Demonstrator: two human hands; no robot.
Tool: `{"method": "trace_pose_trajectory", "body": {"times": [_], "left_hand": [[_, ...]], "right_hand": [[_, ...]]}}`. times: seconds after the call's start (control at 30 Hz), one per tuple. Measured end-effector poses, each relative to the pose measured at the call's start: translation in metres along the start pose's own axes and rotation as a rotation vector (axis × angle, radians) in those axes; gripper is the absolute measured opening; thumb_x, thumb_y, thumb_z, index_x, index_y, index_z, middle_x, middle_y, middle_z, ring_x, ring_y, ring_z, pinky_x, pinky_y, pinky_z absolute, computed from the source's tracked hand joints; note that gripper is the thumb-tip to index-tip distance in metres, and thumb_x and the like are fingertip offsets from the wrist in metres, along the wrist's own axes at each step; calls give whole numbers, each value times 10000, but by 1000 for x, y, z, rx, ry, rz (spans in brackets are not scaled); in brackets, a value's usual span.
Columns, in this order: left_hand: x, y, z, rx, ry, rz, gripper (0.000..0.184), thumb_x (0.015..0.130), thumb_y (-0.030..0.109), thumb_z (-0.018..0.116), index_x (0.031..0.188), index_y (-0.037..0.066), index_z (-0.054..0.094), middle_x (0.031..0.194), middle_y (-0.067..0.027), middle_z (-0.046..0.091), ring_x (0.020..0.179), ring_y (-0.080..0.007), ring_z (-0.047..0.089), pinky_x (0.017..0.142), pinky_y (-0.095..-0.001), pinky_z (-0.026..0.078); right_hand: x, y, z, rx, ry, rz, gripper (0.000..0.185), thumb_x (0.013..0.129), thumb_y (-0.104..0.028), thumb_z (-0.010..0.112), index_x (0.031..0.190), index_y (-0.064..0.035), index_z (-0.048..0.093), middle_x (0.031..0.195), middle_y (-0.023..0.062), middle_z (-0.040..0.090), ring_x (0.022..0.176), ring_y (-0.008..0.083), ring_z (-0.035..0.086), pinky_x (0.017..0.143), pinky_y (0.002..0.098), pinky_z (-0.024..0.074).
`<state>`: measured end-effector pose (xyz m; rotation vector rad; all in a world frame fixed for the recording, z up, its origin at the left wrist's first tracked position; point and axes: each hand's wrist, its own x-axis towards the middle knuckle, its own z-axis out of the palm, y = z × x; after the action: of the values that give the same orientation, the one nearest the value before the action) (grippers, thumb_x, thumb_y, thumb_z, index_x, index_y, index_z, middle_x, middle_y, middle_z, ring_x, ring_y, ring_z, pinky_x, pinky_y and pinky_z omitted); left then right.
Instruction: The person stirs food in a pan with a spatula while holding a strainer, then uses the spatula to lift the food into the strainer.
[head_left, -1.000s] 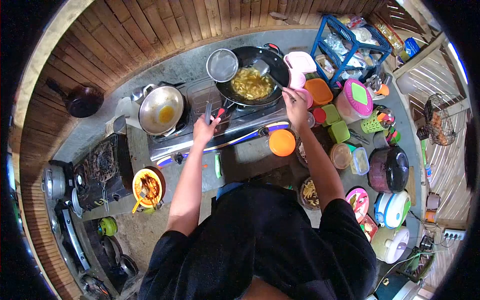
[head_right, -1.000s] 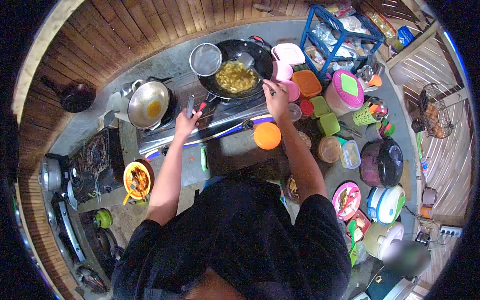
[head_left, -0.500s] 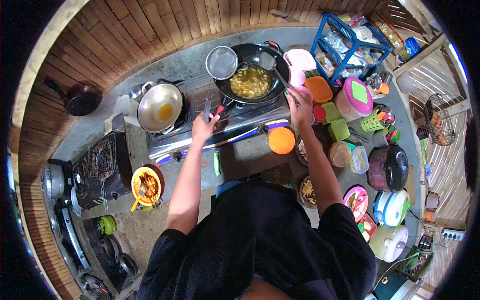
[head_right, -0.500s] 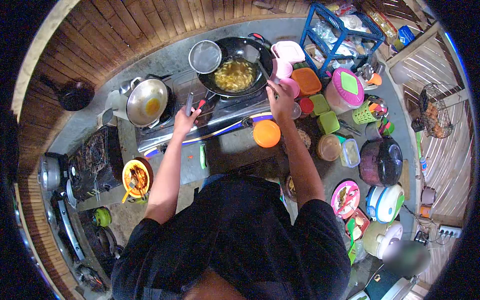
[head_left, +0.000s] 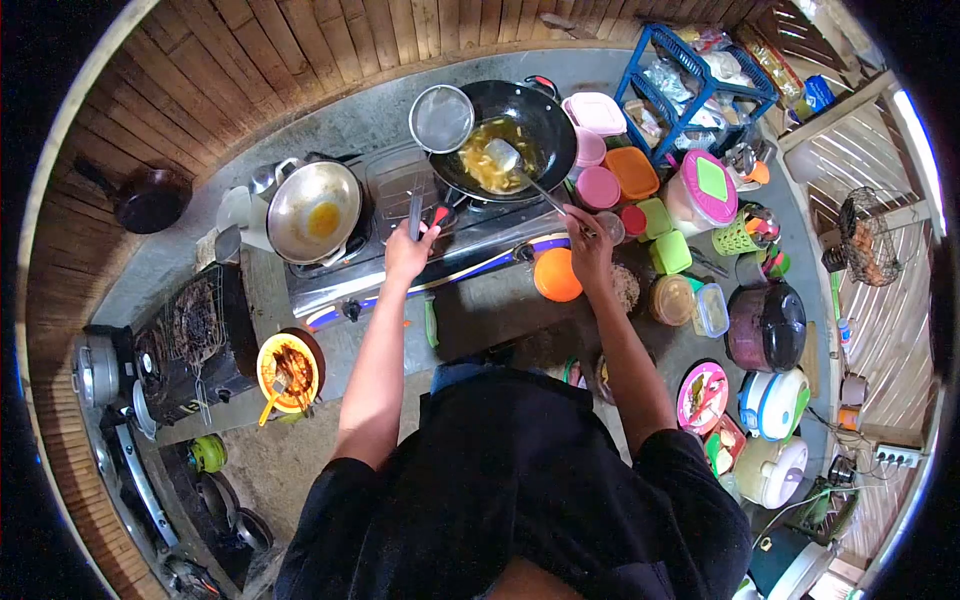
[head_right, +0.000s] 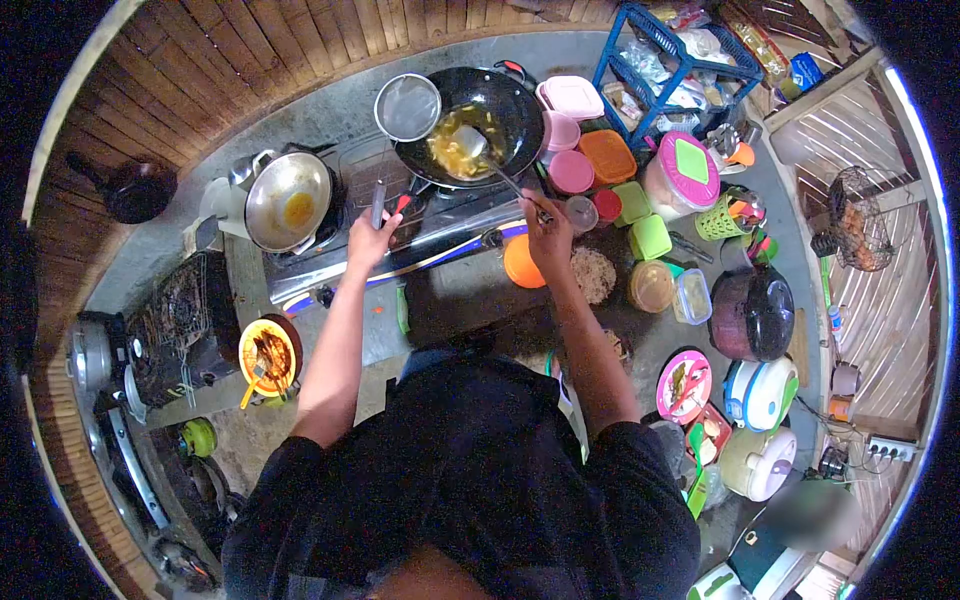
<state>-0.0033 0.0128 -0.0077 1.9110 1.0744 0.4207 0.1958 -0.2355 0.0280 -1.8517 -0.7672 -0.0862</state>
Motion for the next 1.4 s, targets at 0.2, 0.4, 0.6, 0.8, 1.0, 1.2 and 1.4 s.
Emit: {"method": "trace_pose_trajectory", "body": {"times": [0.2, 0.4, 0.6, 0.8, 1.0, 1.2, 1.4], "left_hand": [[-3, 7, -3, -6, -27, -32, 329, 831, 326, 773, 924, 65, 596, 683, -111, 687, 606, -218, 704, 618, -371, 535], [0, 3, -1, -50, -52, -46, 317, 825, 309, 780, 935, 74, 597, 705, -114, 695, 611, -219, 704, 625, -374, 535], [0, 3, -1, -11, -36, 10, 319, 820, 312, 780, 943, 82, 597, 701, -102, 694, 628, -231, 703, 655, -387, 528], [3, 0, 1, -20, -47, -28, 314, 819, 323, 773, 944, 91, 602, 693, -107, 688, 667, -263, 699, 677, -400, 521], [-4, 15, -5, 27, -42, -41, 287, 830, 311, 762, 938, 99, 601, 688, -95, 686, 674, -258, 700, 683, -398, 516], [2, 3, 2, 70, 2, -12, 294, 827, 321, 764, 929, 109, 588, 683, -87, 687, 664, -239, 702, 681, -381, 520], [-4, 9, 0, -8, -24, -56, 328, 833, 318, 775, 931, 78, 575, 676, -80, 677, 562, -176, 674, 564, -335, 509]], "right_hand": [[-5, -16, 7, -72, 81, -19, 215, 882, -138, 709, 1087, -72, 711, 920, 141, 638, 898, 267, 621, 795, 362, 502], [-2, -40, 4, -459, 131, -207, 235, 866, -179, 708, 1089, -104, 720, 917, 123, 661, 925, 288, 590, 871, 415, 447], [-15, -57, 14, -578, 129, -150, 223, 880, -248, 687, 1073, -145, 732, 941, 132, 673, 969, 294, 593, 855, 431, 464], [-23, -38, 40, -82, 126, 108, 249, 906, -285, 679, 1098, -136, 728, 947, 171, 641, 926, 295, 601, 830, 404, 477], [5, -42, 24, -57, 174, 46, 258, 910, -258, 686, 1127, -122, 721, 943, 175, 637, 876, 279, 615, 804, 369, 492], [37, -20, 9, -338, 205, -207, 253, 889, -213, 701, 1109, -92, 722, 884, 171, 672, 873, 309, 622, 796, 405, 493], [56, 9, 11, -318, 113, -226, 221, 887, -224, 699, 1066, -98, 731, 844, 143, 697, 829, 337, 639, 784, 421, 495]]}}
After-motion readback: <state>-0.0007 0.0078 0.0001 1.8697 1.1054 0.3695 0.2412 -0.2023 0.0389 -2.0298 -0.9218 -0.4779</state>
